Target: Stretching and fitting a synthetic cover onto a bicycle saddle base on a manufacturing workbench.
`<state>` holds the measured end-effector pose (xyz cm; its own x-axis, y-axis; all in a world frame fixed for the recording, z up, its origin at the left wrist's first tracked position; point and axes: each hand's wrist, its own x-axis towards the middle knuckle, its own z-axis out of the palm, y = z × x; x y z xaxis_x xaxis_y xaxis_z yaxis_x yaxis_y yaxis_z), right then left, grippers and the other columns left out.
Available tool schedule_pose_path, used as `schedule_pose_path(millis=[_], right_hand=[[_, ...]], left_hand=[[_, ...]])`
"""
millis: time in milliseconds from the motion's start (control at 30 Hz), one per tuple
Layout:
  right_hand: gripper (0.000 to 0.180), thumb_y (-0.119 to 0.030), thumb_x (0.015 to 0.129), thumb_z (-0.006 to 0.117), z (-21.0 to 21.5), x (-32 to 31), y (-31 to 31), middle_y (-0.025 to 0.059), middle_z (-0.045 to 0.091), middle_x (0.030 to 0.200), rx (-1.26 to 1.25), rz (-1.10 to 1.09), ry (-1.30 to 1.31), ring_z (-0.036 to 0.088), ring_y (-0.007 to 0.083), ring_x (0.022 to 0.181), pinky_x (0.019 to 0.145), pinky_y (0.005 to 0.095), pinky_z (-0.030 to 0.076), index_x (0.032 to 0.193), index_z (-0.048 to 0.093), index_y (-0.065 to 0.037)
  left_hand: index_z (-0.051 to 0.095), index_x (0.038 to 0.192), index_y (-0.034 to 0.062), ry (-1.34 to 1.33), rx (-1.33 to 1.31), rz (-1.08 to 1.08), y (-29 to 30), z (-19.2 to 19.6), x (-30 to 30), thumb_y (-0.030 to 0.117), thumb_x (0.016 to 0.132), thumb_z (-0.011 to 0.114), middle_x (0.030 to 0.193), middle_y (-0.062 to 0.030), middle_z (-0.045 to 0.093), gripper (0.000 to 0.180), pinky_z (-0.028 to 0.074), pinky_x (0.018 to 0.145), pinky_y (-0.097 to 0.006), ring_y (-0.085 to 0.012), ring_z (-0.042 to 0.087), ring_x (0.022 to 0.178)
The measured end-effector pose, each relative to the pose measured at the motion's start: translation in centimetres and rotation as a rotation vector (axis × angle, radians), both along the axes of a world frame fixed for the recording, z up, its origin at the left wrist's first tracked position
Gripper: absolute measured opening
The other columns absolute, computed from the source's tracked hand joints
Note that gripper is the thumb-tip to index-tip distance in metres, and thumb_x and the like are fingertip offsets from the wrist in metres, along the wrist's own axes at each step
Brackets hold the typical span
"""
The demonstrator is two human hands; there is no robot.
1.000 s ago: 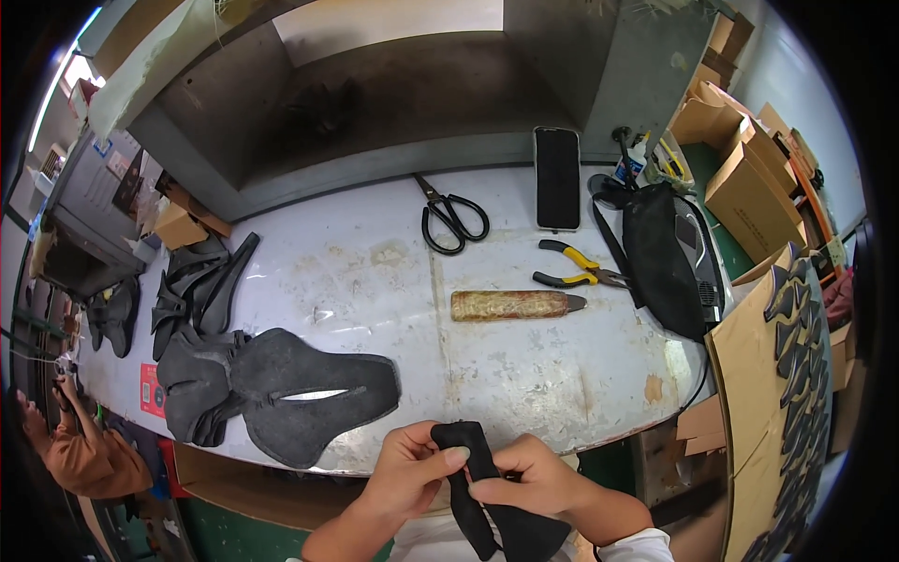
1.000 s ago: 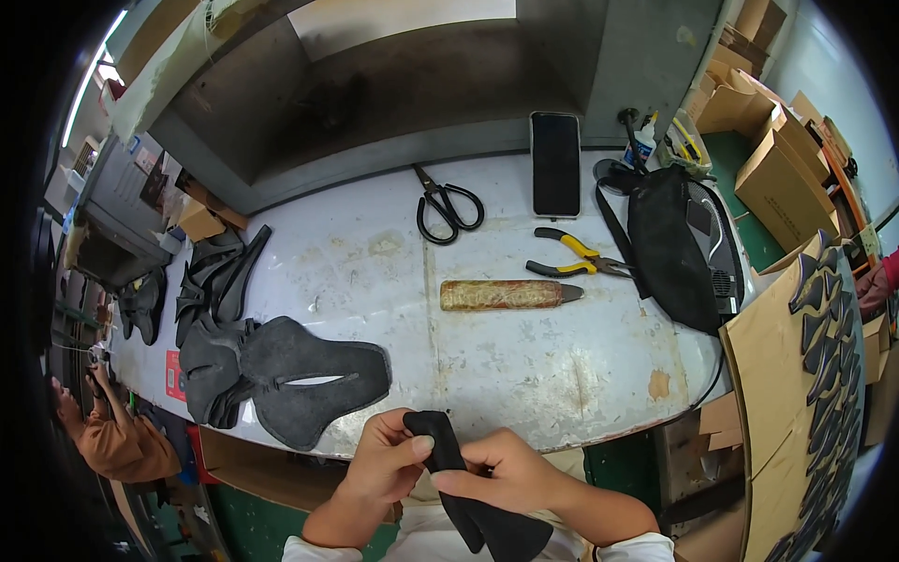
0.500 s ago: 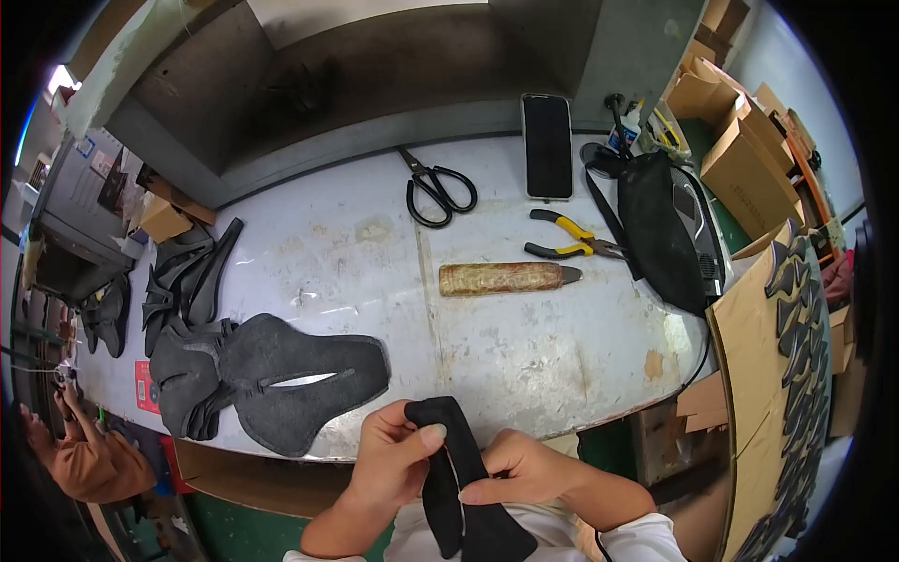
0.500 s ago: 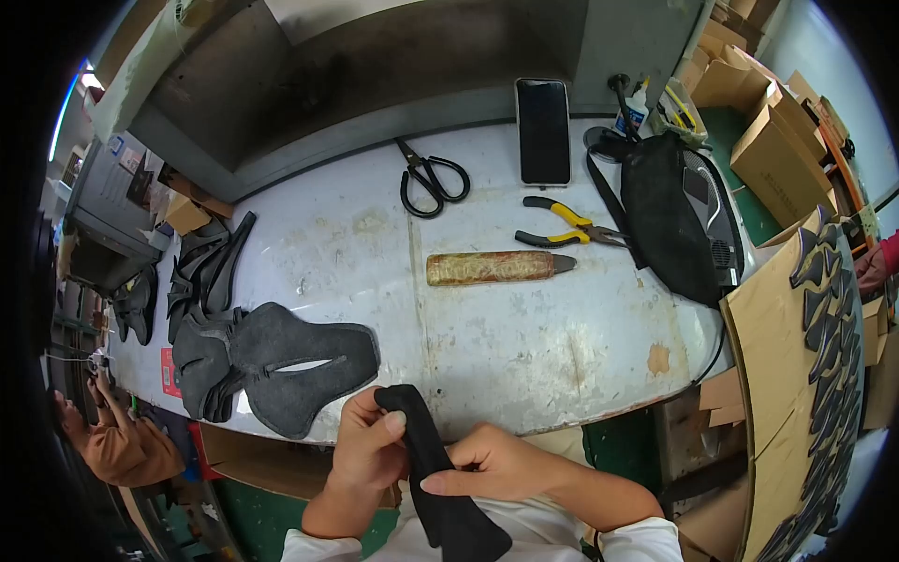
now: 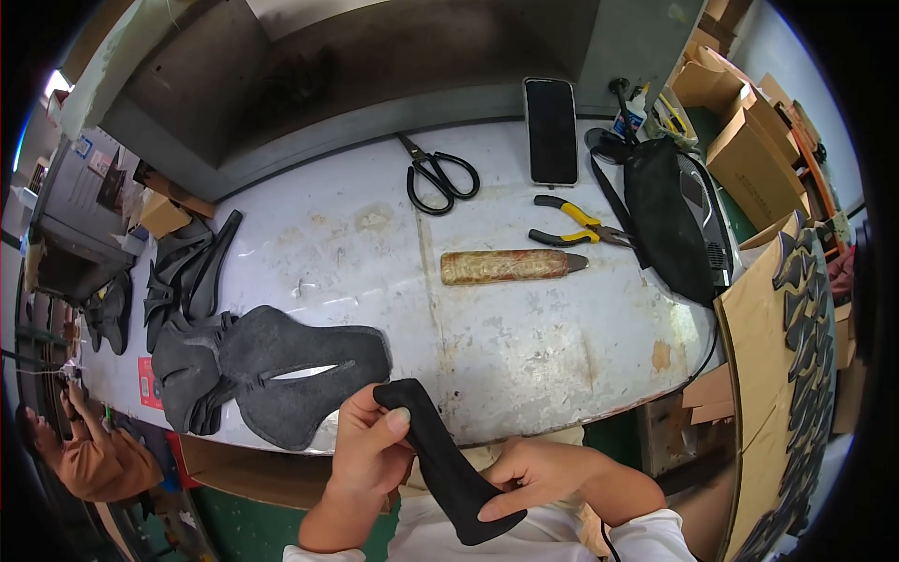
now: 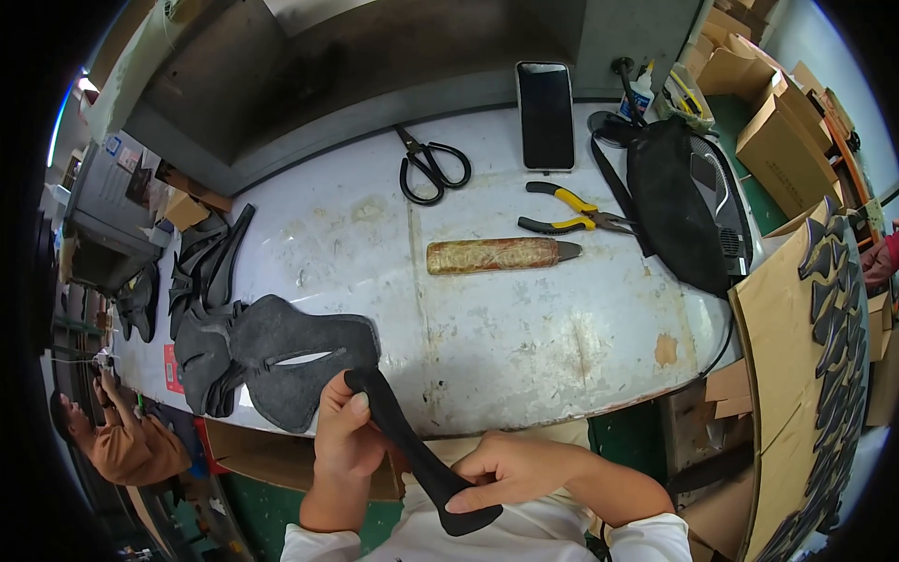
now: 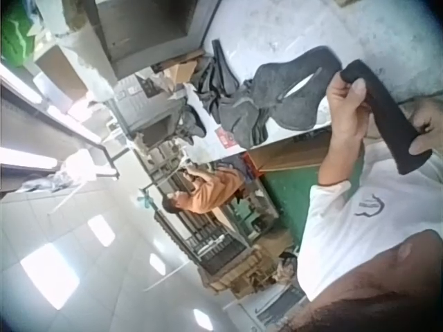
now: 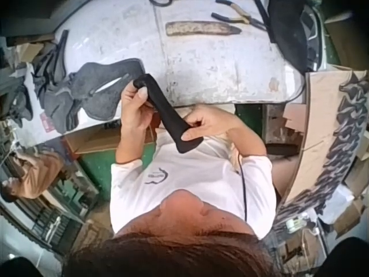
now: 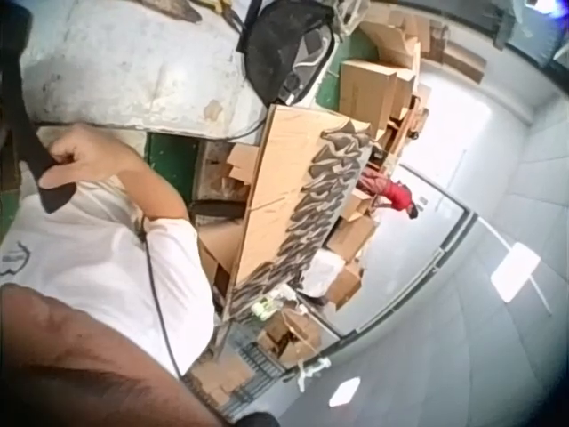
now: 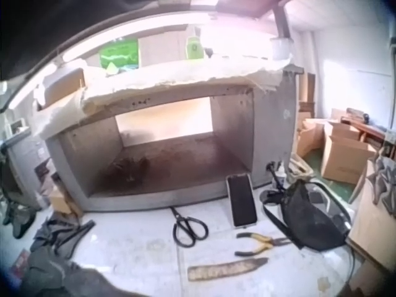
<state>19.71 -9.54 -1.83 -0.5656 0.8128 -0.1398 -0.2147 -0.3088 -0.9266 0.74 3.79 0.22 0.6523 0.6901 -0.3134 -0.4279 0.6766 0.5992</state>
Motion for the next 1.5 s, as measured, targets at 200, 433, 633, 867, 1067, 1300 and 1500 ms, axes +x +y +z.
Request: schedule_pose_path(millis=[200, 433, 633, 867, 1067, 1300, 1500], right_hand=[[0.037, -0.032, 0.088, 0.072, 1.0, -0.2, 1.0, -0.0033, 0.045, 0.06, -0.013, -0.159, 0.188, 0.04, 0.0056, 0.054, 0.048, 0.0265, 0.031, 0.071, 0.056, -0.003], [0.025, -0.022, 0.096, 0.062, 2.2, -0.9, 2.5, -0.0024, 0.053, 0.059, 0.126, -0.476, -0.037, 0.044, 0.0037, 0.056, 0.05, 0.0227, 0.036, 0.086, 0.066, 0.0], [0.019, -0.019, 0.093, 0.066, 0.6, -1.8, 2.6, -0.0048, 0.056, 0.067, -0.416, -0.568, 0.502, 0.047, 0.0023, 0.059, 0.053, 0.0205, 0.037, 0.096, 0.062, -0.001], [0.013, 0.001, 0.083, 0.073, 3.5, -1.2, 2.6, 0.0086, 0.064, 0.085, 0.04, -0.718, -0.214, 0.062, 0.0113, 0.078, 0.066, 0.0252, 0.048, 0.09, 0.063, 0.004], [0.016, -0.004, 0.083, 0.075, 2.6, -1.6, 1.9, 0.0046, 0.065, 0.082, 0.14, -0.816, -0.072, 0.058, 0.0078, 0.07, 0.058, 0.0232, 0.044, 0.096, 0.068, 0.002], [0.018, -0.001, 0.088, 0.068, 3.2, -1.7, 1.4, 0.011, 0.068, 0.094, -0.232, -0.736, 0.456, 0.063, 0.0138, 0.084, 0.076, 0.0259, 0.05, 0.104, 0.066, 0.007], [0.016, 0.0, 0.089, 0.065, 2.1, -1.5, 2.2, 0.0128, 0.069, 0.098, -0.271, -0.793, 0.692, 0.065, 0.0156, 0.089, 0.082, 0.0302, 0.051, 0.103, 0.065, 0.006]], left_hand=[[0.063, 0.098, 0.0025, -0.017, -0.037, -0.058, -0.5, -0.5, 0.3, 0.01, 0.082, 0.073, 0.088, -0.0104, 0.069, 0.02, 0.059, 0.065, -0.035, -0.0231, 0.069, 0.076], [0.063, 0.094, 0.0, 0.013, 0.049, -0.202, -1.8, -0.4, 1.8, 0.011, 0.081, 0.074, 0.095, -0.0119, 0.055, 0.021, 0.055, 0.066, -0.032, -0.0216, 0.06, 0.08], [0.061, 0.097, -0.0007, 0.01, -0.062, -0.277, -1.5, 0.6, 2.0, 0.011, 0.083, 0.072, 0.097, -0.0108, 0.055, 0.022, 0.054, 0.075, -0.031, -0.0201, 0.061, 0.085], [0.051, 0.112, 0.0039, -0.021, -0.051, -0.218, -1.6, -0.4, 1.1, 0.011, 0.09, 0.068, 0.097, -0.0034, 0.056, 0.029, 0.047, 0.073, -0.024, -0.0097, 0.057, 0.085], [0.054, 0.086, 0.0044, 0.425, 0.993, -0.167, -1.5, 2.0, 1.1, 0.017, 0.101, 0.05, 0.076, 0.0027, 0.05, 0.021, 0.035, 0.062, -0.021, -0.0053, 0.042, 0.068], [0.053, 0.084, 0.0045, 0.257, 0.772, -0.209, -1.3, 1.4, 2.3, 0.014, 0.1, 0.052, 0.075, 0.0043, 0.049, 0.019, 0.036, 0.06, -0.023, -0.0033, 0.04, 0.069], [0.052, 0.078, 0.003, 0.275, 0.35, -0.368, -0.5, 1.7, 1.7, 0.013, 0.097, 0.058, 0.067, -0.0027, 0.051, 0.022, 0.037, 0.055, -0.026, -0.0091, 0.045, 0.061]])
